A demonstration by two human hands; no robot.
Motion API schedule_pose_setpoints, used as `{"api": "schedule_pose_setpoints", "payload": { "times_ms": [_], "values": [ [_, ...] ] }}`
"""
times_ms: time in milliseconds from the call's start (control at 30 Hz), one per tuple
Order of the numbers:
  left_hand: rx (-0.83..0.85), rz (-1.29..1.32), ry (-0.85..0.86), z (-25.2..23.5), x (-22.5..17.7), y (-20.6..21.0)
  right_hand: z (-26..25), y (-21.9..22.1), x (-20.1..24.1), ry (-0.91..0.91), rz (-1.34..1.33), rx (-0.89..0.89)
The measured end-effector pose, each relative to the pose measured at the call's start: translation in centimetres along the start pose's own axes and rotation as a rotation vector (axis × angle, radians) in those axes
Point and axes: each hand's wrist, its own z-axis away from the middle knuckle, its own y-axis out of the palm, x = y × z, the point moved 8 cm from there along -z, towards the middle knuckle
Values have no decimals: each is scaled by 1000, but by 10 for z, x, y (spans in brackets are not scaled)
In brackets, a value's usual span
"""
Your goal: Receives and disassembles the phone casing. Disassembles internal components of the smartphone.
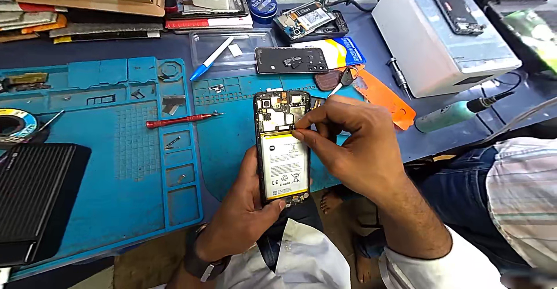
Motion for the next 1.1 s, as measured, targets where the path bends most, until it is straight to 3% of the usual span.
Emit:
{"api": "schedule_pose_setpoints", "payload": {
  "times_ms": [367, 533, 800, 1100],
  "values": [
    [-7, -16, -8, 0, -2, 0, -6, 7, -15, 203, -85, 105],
    [-57, 119, -18, -2, -1, -7, 6, -10, -2, -26, -330, -20],
    [-109, 210, -47, -6, 0, -11, 51, 1, 35, -390, 21, 196],
    [-121, 168, -62, -5, -1, -9, 57, 14, 40, -511, 141, 284]
  ]
}}
